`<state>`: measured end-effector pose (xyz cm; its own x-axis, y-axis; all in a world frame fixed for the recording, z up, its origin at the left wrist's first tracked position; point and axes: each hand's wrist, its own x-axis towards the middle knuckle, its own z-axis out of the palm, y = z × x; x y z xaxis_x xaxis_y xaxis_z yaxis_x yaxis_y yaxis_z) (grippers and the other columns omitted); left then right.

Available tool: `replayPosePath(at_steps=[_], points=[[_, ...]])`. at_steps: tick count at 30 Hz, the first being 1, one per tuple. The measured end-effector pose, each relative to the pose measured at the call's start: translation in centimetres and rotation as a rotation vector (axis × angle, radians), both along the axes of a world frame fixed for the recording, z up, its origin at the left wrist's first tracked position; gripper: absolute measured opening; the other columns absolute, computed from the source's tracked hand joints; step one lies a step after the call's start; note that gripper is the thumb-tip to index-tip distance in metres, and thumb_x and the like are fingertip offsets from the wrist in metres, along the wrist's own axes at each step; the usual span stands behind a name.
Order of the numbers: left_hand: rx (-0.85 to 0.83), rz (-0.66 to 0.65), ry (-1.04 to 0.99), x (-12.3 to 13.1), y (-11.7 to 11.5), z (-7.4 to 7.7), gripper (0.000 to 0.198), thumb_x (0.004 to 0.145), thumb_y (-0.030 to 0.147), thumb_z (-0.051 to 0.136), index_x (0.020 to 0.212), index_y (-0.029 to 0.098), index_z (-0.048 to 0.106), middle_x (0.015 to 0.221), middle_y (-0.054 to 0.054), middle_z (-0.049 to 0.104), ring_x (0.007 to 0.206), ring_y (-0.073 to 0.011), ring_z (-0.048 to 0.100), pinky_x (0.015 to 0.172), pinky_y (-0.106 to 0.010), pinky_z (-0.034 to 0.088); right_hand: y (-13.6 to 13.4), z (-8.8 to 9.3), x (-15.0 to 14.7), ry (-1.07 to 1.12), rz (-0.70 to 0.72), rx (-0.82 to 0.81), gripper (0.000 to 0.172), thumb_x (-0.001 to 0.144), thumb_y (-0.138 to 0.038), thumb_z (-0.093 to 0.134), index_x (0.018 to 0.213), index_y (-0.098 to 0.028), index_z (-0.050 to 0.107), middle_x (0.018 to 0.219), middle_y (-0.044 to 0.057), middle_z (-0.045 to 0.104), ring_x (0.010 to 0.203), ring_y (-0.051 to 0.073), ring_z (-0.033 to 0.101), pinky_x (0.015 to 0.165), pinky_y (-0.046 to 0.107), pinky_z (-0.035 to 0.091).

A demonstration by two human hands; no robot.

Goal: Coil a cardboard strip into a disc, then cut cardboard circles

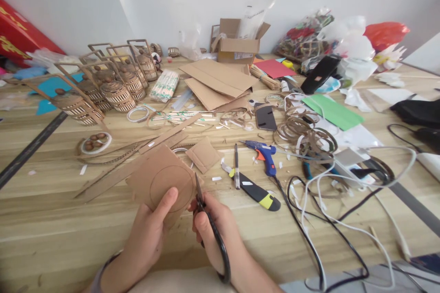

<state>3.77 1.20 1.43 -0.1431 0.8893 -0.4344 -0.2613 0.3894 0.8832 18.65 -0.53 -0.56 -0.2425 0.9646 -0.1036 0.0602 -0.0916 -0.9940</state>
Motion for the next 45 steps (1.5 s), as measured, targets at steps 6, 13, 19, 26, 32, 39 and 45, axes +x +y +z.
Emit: replayPosePath(at_steps=[6,13,19,26,32,39,45], points=[[-0.029,0.053,0.009,0.5,0.4,2.1,0.028,0.063,0.038,0.087,0.082,0.023,0.072,0.108,-0.009,0.079,0.130,-0.0348,0.059,0.113,-0.043,0.043,-0.4,-0.8,0.1,0.027,-0.050,-0.012,0.068,0.087,-0.085,0.042,0.085,-0.019,0.056,0.052,-0.007,0.043,0.040,0.008,0.034,0.041,0.022,0.029],[-0.163,0.058,-0.018,0.4,0.9,3.6,0.022,0.060,0.020,0.086,0.072,0.025,0.069,0.098,-0.007,0.079,0.124,-0.0341,0.063,0.107,-0.041,0.050,-0.6,-0.9,0.1,0.026,-0.097,-0.045,0.065,0.084,-0.084,0.049,0.078,-0.020,0.056,0.049,-0.008,0.038,0.036,0.007,0.029,0.036,0.021,0.021],[-0.088,0.048,0.101,0.0,0.5,2.3,0.030,0.064,0.036,0.087,0.086,0.022,0.073,0.104,-0.010,0.079,0.126,-0.0359,0.061,0.111,-0.042,0.045,-0.3,-0.7,0.2,0.068,-0.037,-0.021,0.067,0.085,-0.085,0.047,0.087,-0.019,0.057,0.053,-0.007,0.043,0.039,0.008,0.034,0.039,0.021,0.026],[-0.010,-0.058,0.203,-0.7,0.0,1.0,0.036,0.069,0.046,0.084,0.093,0.020,0.075,0.104,-0.009,0.080,0.120,-0.0338,0.065,0.113,-0.042,0.042,0.3,0.8,0.9,0.010,0.030,0.059,0.073,0.083,-0.089,0.040,0.089,-0.019,0.058,0.059,-0.004,0.046,0.050,0.012,0.040,0.049,0.026,0.034],[-0.058,-0.087,0.192,-0.7,-0.2,2.0,0.028,0.067,0.043,0.085,0.084,0.023,0.074,0.107,-0.009,0.079,0.122,-0.0355,0.064,0.108,-0.042,0.047,0.0,0.2,1.0,0.008,-0.019,0.055,0.069,0.084,-0.087,0.045,0.080,-0.020,0.060,0.050,-0.006,0.041,0.043,0.010,0.033,0.044,0.025,0.026],[-0.031,-0.141,0.139,-0.9,0.1,1.7,0.044,0.067,0.051,0.083,0.097,0.019,0.075,0.108,-0.012,0.080,0.115,-0.0379,0.067,0.110,-0.048,0.044,-0.3,-0.3,1.0,0.045,-0.053,-0.002,0.068,0.078,-0.087,0.056,0.075,-0.018,0.056,0.047,-0.009,0.035,0.037,0.006,0.026,0.034,0.021,0.017],[-0.021,-0.124,-0.132,-0.9,0.6,1.1,0.047,0.072,0.050,0.083,0.105,0.018,0.075,0.115,-0.012,0.078,0.123,-0.0368,0.064,0.111,-0.048,0.046,-0.7,-0.6,1.1,0.019,-0.049,-0.036,0.071,0.080,-0.088,0.050,0.081,-0.017,0.059,0.051,-0.007,0.042,0.036,0.006,0.032,0.034,0.020,0.022]])
